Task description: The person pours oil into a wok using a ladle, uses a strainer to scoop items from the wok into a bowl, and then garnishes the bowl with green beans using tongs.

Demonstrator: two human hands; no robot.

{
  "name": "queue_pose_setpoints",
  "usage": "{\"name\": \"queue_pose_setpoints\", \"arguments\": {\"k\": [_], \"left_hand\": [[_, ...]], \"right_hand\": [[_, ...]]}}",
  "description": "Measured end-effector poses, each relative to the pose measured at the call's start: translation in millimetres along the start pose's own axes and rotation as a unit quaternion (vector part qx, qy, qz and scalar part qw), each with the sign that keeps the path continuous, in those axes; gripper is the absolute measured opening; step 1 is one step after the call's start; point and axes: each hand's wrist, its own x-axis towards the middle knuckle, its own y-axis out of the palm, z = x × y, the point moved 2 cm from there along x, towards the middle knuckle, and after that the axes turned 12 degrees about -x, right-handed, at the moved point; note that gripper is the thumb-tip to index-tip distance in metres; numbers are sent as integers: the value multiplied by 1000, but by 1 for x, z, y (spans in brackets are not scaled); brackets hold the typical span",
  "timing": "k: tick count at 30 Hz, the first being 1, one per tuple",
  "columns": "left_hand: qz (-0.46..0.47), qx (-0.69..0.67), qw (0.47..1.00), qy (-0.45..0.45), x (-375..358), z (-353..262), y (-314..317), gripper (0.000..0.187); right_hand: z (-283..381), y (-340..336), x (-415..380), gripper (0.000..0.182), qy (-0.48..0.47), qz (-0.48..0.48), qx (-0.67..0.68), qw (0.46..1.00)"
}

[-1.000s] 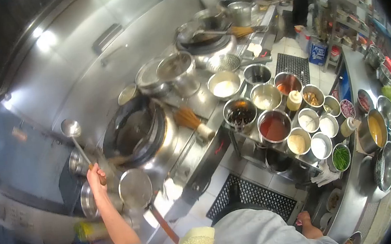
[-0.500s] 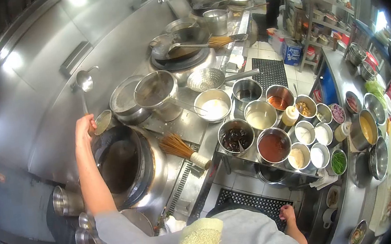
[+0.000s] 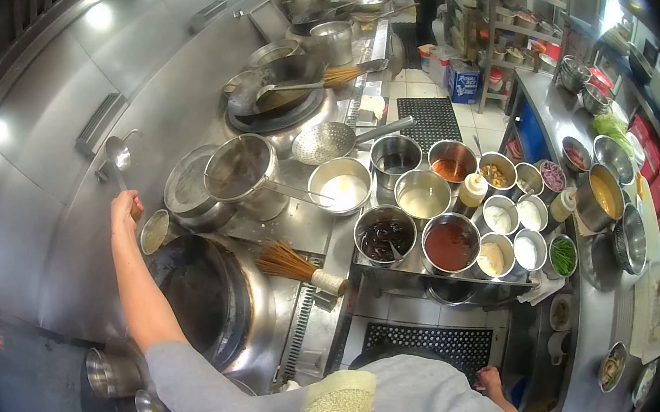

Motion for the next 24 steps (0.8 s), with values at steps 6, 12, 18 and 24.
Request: {"name": "queue_pose_setpoints", "arguments": {"k": [6, 12, 18, 24], "left_hand": [[-3, -27, 1000, 10, -60, 5, -35, 13], [-103, 96, 989, 51, -152, 7, -136, 11], [-220, 312, 924, 9, -284, 45, -293, 12], [-339, 521, 781, -60, -455, 95, -382, 31]], "right_hand": [[35, -12, 27, 7, -71, -5, -14, 997], [31, -39, 59, 12, -98, 58, -69, 991], [-8, -87, 103, 11, -73, 119, -105, 985], [-59, -103, 165, 15, -82, 152, -218, 961]]}}
